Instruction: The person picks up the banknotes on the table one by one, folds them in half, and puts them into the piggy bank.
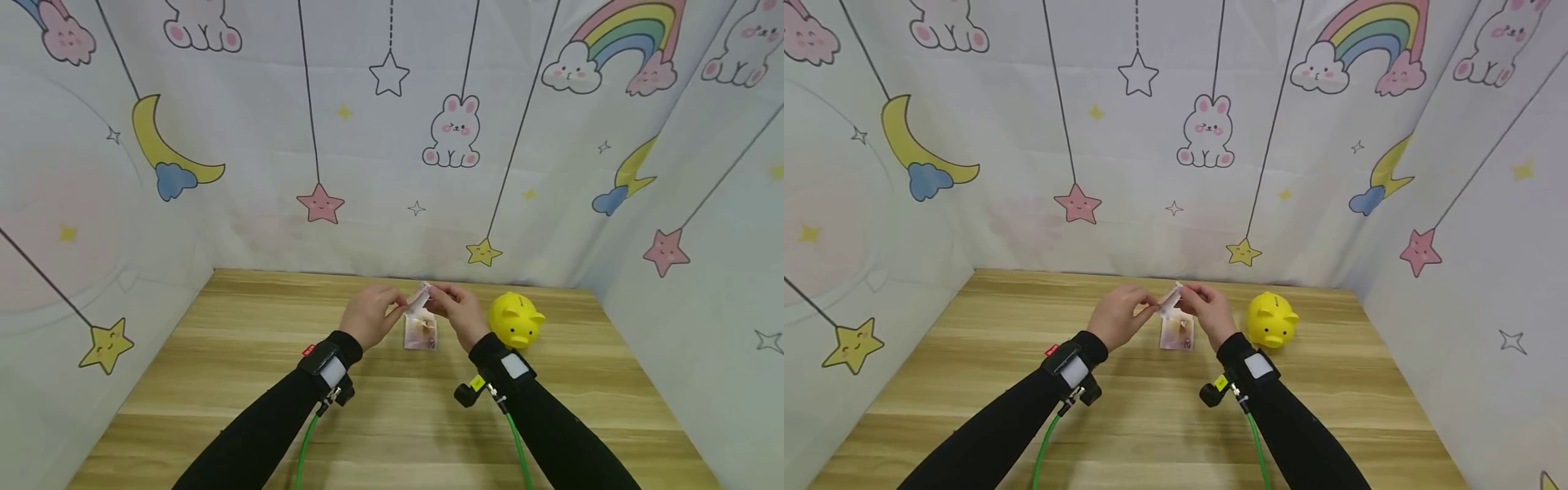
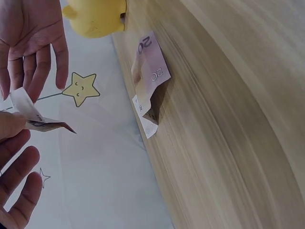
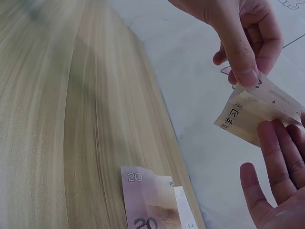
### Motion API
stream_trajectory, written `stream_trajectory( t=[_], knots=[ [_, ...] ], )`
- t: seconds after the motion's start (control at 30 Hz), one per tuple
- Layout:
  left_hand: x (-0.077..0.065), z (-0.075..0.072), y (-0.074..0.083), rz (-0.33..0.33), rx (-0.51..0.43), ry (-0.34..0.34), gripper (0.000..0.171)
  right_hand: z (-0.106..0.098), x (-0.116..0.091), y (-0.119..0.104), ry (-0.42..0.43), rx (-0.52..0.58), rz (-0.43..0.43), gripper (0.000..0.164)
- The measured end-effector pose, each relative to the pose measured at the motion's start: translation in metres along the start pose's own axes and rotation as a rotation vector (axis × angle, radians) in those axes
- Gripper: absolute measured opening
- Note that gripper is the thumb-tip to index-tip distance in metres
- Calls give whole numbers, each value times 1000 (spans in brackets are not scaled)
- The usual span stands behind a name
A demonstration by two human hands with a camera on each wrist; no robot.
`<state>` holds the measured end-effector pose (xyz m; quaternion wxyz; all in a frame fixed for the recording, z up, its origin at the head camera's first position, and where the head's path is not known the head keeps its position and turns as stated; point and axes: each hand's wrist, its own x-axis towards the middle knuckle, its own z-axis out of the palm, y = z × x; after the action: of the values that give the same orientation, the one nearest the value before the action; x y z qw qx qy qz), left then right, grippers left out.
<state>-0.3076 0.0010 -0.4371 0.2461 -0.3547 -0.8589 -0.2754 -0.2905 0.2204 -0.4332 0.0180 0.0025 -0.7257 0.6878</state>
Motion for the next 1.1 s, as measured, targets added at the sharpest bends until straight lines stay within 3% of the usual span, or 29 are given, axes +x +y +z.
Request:
stream_trajectory(
  t=[0.3, 0.53, 0.93, 1.1],
  knots=[
    [1, 4, -3, 113, 124, 36, 9, 2, -2, -1, -57, -16, -35, 41],
    [2, 5, -2, 195, 181, 50, 8, 5, 0, 1, -28, -12, -32, 41],
    [6, 7, 3, 182, 188, -5, 11, 5, 1, -3, 48, -14, -8, 34],
    [6, 6, 1, 134, 96, -33, 18, 3, 2, -2, 72, -43, -10, 33]
  ],
)
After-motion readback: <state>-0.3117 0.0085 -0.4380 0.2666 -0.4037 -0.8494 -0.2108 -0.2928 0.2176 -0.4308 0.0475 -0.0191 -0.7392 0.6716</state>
